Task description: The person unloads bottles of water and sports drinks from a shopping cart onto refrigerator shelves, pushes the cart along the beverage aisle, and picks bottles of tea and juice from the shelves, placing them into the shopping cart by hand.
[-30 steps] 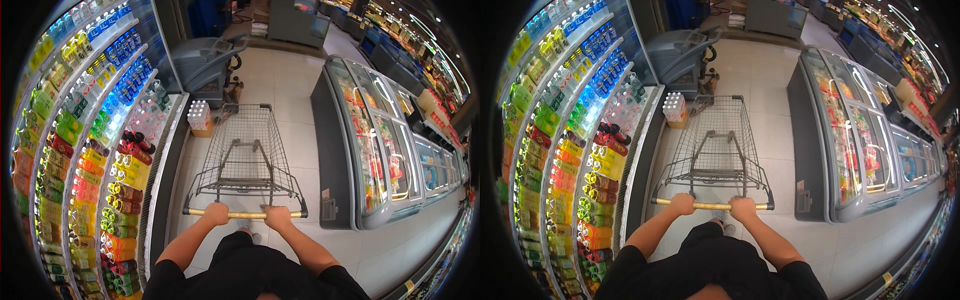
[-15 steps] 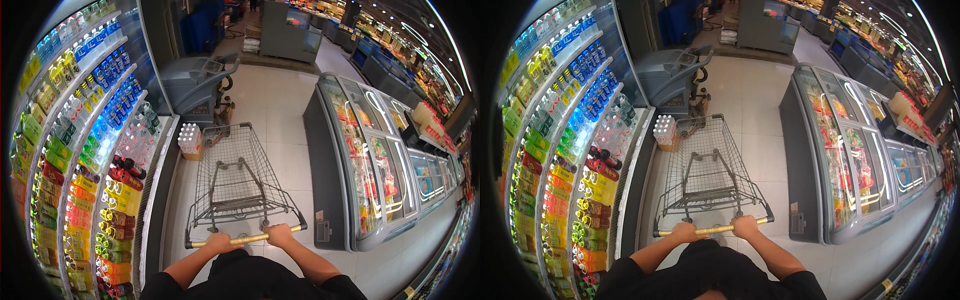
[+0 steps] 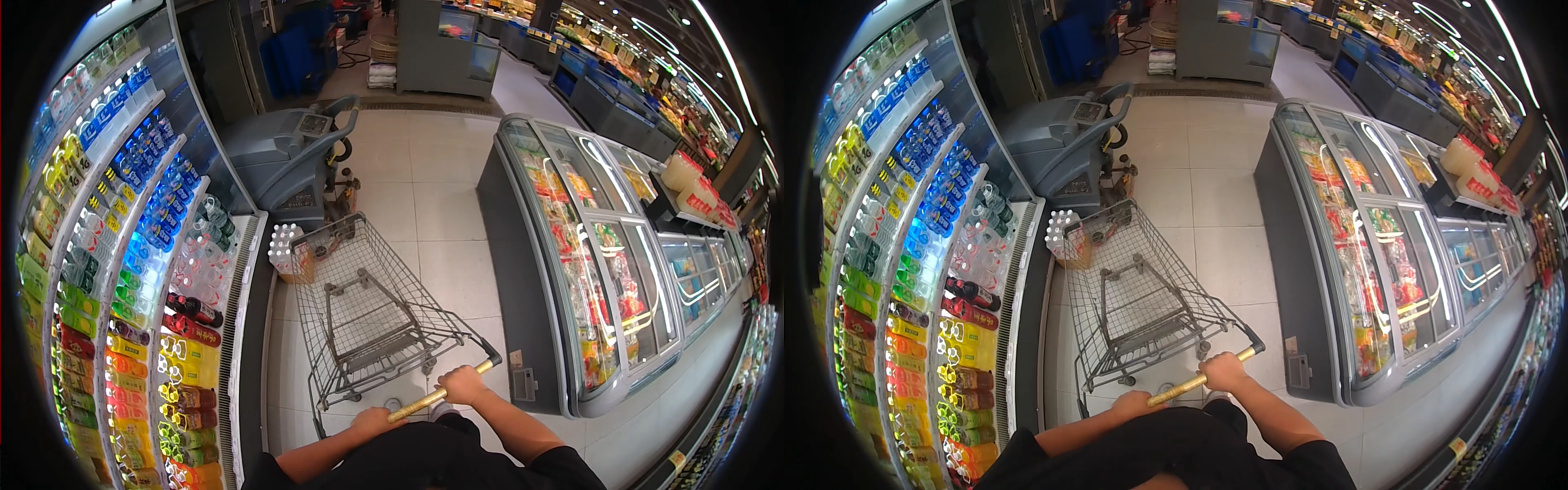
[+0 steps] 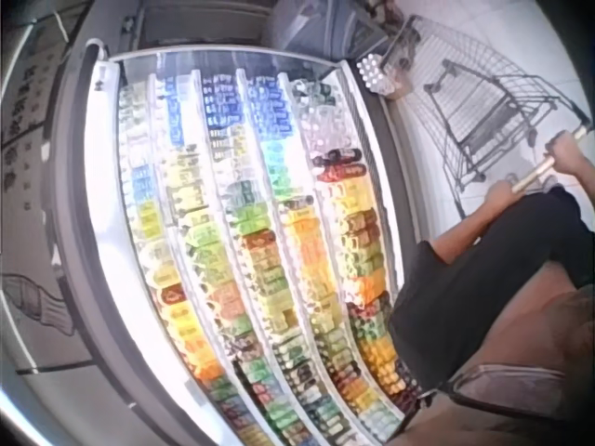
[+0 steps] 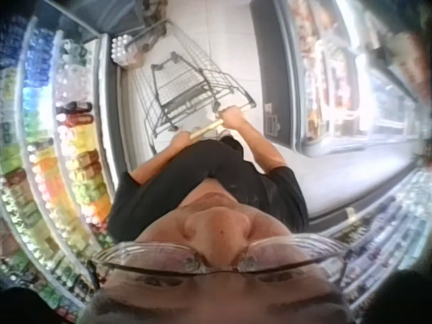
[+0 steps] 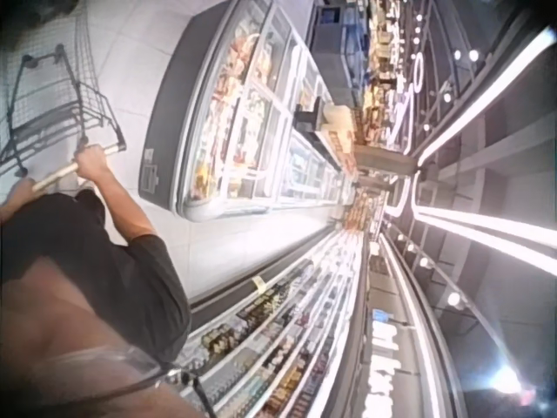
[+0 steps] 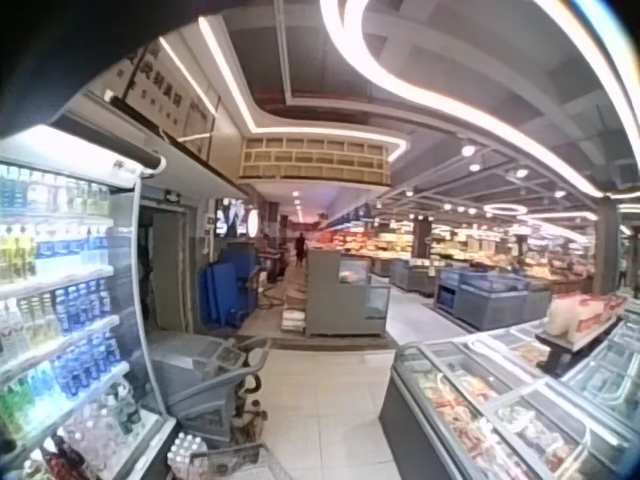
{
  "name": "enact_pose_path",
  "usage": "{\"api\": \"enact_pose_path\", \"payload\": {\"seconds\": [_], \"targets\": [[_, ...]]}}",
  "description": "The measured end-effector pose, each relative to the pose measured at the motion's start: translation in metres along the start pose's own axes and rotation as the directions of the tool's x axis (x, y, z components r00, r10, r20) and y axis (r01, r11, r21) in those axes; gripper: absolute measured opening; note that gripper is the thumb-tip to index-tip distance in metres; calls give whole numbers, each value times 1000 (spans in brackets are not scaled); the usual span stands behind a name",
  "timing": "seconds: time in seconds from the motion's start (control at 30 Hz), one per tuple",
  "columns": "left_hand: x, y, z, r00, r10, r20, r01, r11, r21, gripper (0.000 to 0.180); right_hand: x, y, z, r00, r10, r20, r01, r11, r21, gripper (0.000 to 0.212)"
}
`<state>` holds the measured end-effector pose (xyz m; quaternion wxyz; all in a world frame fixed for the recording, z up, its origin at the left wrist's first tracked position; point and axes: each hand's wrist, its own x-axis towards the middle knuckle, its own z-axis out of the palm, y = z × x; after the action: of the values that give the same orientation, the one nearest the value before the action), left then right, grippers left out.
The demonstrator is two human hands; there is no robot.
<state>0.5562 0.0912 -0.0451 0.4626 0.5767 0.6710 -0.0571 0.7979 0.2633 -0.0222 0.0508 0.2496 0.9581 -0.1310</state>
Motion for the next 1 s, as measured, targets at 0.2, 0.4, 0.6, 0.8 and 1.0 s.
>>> {"api": "enact_pose_path", "payload": {"seconds": [0.2,0.4,0.6,0.8,1.0], "targets": [[15,34,-20,998,-55,14,55,996,-69,85,15,38,-18,997,-73,26,73,997,20,22],[31,72,-37,963,-267,28,268,963,-29,83,31,82,-9,986,-153,72,149,987,56,21],[56,104,-36,935,-344,-88,348,937,35,81,46,133,-30,957,-261,123,251,963,94,15],[86,147,-39,899,-362,-248,374,928,0,78,65,185,-50,923,-350,159,344,937,61,18],[110,173,-48,858,-400,-323,394,915,-86,79,84,221,-67,903,-374,211,372,927,51,20]]}}
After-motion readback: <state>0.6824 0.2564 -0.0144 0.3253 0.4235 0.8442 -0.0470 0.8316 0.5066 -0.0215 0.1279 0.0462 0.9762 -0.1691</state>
